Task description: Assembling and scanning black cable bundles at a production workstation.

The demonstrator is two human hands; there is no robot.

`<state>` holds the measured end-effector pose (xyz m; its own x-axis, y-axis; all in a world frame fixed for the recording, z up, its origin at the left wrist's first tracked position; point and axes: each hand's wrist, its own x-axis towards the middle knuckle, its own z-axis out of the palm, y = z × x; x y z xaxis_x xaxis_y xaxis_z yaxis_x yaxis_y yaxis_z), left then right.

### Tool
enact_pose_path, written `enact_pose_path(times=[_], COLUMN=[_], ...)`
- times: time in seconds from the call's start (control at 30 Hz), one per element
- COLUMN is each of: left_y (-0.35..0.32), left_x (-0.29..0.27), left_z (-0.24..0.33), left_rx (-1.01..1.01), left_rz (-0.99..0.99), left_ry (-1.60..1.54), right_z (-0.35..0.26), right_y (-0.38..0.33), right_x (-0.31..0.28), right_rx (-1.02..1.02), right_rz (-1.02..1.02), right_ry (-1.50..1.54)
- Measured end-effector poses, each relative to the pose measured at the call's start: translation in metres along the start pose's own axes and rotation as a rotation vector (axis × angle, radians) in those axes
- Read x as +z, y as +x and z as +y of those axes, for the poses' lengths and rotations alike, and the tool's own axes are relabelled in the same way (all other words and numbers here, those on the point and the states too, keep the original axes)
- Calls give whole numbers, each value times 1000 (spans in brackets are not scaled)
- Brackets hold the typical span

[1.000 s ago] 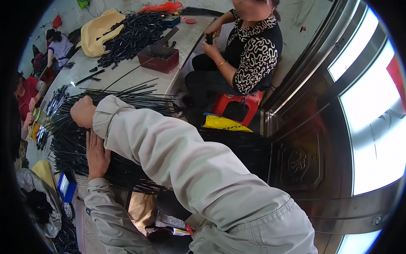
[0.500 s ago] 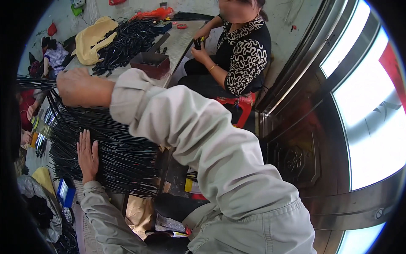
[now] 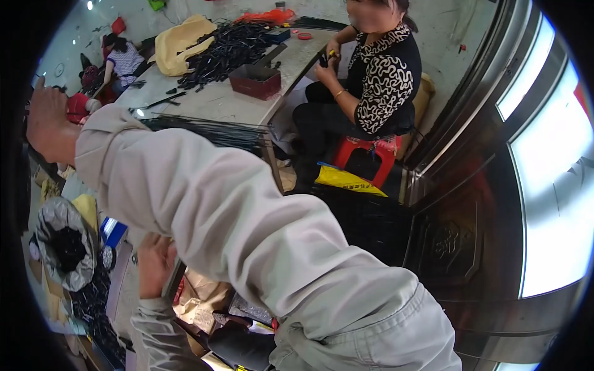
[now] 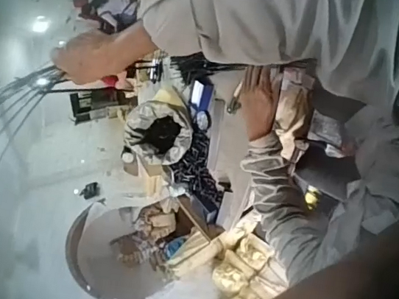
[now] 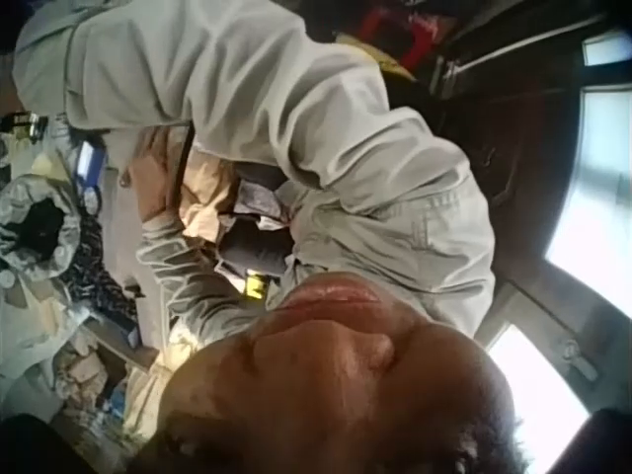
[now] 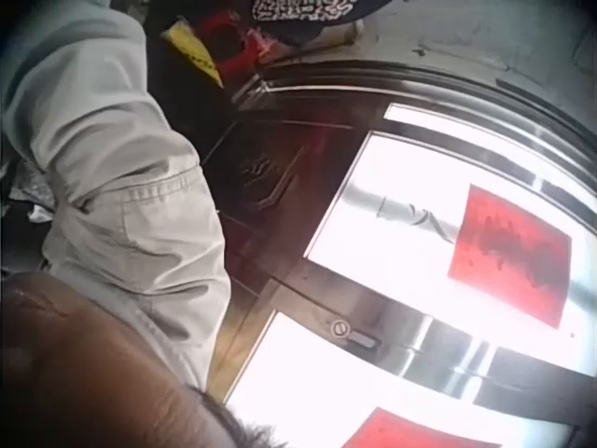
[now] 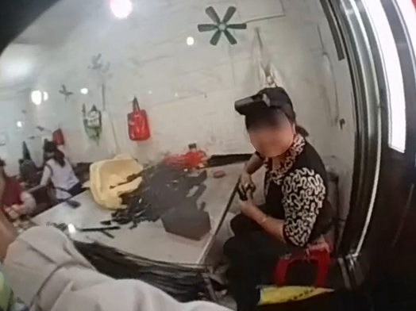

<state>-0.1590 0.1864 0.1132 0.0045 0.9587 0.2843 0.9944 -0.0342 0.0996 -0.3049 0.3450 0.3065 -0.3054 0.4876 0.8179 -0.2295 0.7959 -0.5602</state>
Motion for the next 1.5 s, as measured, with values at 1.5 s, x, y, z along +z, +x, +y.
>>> enact_pose_path(times=[1.5], left_y=[-84], left_x=[-73], left_z=[58], left_rx=[-598], left_rz=[1013], left_ry=[-1415], right_z=[-73], right_y=[-361], right_x=[-183], right_rx=[952], right_rz=[-969], right_ry=[1104])
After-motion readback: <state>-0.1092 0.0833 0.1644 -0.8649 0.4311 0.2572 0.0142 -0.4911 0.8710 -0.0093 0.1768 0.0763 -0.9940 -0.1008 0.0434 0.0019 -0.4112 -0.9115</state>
